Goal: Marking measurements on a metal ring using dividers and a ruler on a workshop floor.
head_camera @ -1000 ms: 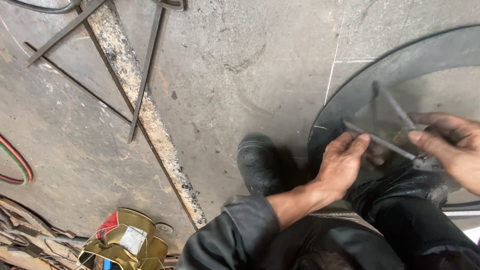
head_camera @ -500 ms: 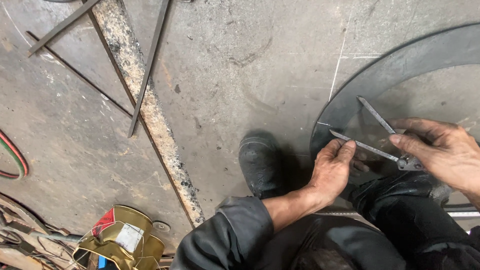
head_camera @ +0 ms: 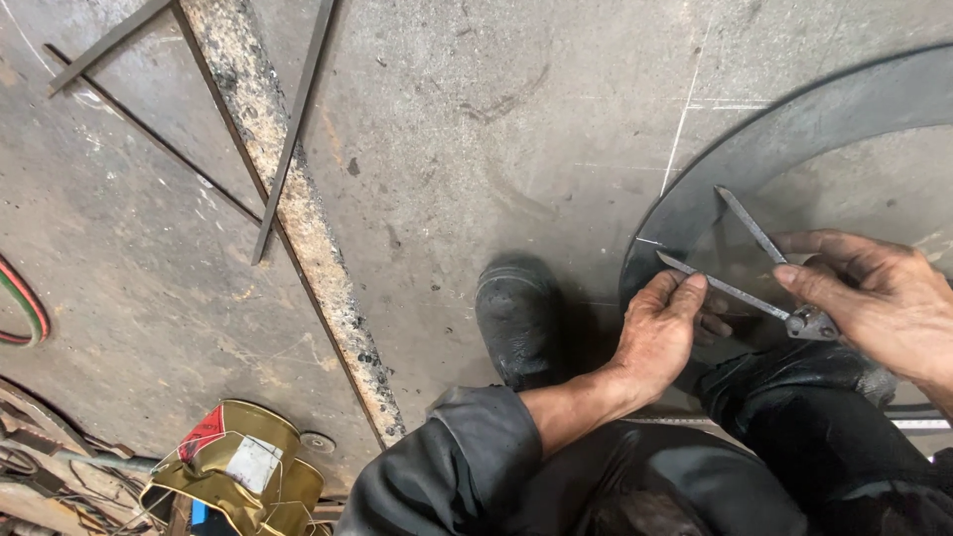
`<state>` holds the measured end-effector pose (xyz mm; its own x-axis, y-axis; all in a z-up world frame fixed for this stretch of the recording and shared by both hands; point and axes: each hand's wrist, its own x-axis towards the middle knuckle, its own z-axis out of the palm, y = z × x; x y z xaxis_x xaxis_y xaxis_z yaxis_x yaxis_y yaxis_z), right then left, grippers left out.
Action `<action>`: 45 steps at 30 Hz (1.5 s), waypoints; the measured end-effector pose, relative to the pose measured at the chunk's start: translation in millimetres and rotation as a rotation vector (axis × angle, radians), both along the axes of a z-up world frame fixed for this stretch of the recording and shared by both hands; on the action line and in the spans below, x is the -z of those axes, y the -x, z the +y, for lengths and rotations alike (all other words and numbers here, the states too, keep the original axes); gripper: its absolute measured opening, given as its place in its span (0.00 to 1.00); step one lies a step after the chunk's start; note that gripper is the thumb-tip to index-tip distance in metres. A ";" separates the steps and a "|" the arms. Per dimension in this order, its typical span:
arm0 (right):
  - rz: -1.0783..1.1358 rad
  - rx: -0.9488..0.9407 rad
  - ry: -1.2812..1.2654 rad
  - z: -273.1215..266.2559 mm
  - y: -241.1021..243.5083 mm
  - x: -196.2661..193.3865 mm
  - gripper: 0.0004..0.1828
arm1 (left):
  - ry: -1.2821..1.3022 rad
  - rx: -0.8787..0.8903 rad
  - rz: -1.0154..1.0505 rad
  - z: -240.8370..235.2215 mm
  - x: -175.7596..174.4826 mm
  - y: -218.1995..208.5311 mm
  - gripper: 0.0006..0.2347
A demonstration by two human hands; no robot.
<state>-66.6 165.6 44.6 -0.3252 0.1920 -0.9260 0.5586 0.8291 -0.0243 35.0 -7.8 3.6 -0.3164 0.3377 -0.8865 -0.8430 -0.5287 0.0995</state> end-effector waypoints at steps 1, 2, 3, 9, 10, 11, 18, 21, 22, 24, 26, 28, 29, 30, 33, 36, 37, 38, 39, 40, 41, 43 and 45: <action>0.015 0.000 0.006 -0.2 -1.5 0.3 0.24 | 0.010 0.012 0.008 -1.2 -0.2 0.6 0.12; 0.031 -0.001 0.012 -0.6 -2.8 0.7 0.25 | 0.019 0.024 0.016 -2.5 -0.3 1.3 0.12; 0.028 -0.002 0.013 -0.2 -4.7 1.2 0.25 | 0.020 0.024 0.013 -3.2 0.1 1.4 0.12; 0.036 0.014 0.017 7.3 -15.9 6.7 0.25 | 0.038 0.036 0.050 -5.6 3.2 -0.9 0.12; 0.040 0.020 0.028 7.6 -16.7 6.7 0.25 | 0.037 0.035 0.049 -6.5 2.6 0.1 0.12; 0.045 0.026 0.038 8.0 -17.5 6.6 0.24 | 0.035 0.034 0.048 -7.4 2.0 1.1 0.12; 0.074 -0.008 0.053 1.0 -14.6 3.4 0.23 | 0.062 0.072 0.074 -9.1 3.4 0.5 0.12; 0.060 -0.043 0.004 -4.9 -8.3 -0.4 0.24 | 0.073 0.112 0.089 -9.4 3.0 1.7 0.12; 0.049 -0.067 -0.019 -5.8 -7.3 -1.6 0.25 | 0.062 0.088 0.075 -8.2 3.3 1.1 0.12; 0.039 -0.089 -0.044 -4.6 -7.1 -2.9 0.25 | 0.048 0.066 0.061 -6.2 4.1 0.0 0.12; 0.057 -0.115 -0.009 -0.9 -8.5 -2.5 0.25 | 0.025 0.011 0.031 -4.8 5.1 -1.0 0.11; 0.056 -0.124 -0.002 0.2 -9.8 -1.3 0.24 | 0.027 0.013 0.037 -4.1 6.3 -2.4 0.11; 0.054 -0.132 0.005 0.7 -10.4 -0.7 0.24 | 0.029 0.016 0.043 -3.9 6.8 -3.0 0.11; 0.055 -0.132 0.005 -0.6 -9.4 -0.8 0.24 | 0.030 0.016 0.045 -5.7 5.6 -0.8 0.11; 0.053 -0.104 -0.011 -4.4 -7.4 -2.6 0.24 | 0.027 0.048 0.048 -9.7 2.3 3.7 0.11; 0.061 -0.080 0.000 -7.0 -7.1 -3.9 0.24 | 0.007 0.050 0.023 -11.1 1.4 3.4 0.11; 0.052 -0.086 -0.001 -6.8 -7.9 -3.5 0.23 | 0.016 0.052 0.036 -11.2 1.7 2.8 0.12; 0.042 -0.093 -0.004 -6.4 -8.5 -3.5 0.23 | 0.025 0.053 0.050 -11.1 1.9 2.2 0.12; 0.041 -0.092 -0.004 -6.1 -9.4 -3.9 0.23 | 0.024 0.053 0.049 -10.1 2.8 0.6 0.12; 0.036 -0.091 -0.011 -6.0 -9.7 -3.5 0.23 | 0.048 0.068 0.070 -9.3 4.3 -0.4 0.12; 0.031 -0.089 -0.017 -5.9 -10.0 -3.2 0.23 | 0.071 0.082 0.091 -8.5 5.9 -1.4 0.12; 0.030 -0.078 -0.020 -10.1 -9.3 -5.3 0.23 | 0.074 0.089 0.088 -9.9 5.2 -1.9 0.12; 0.032 -0.069 -0.023 -12.2 -8.2 -6.1 0.24 | 0.077 0.094 0.089 -9.6 5.9 -1.3 0.12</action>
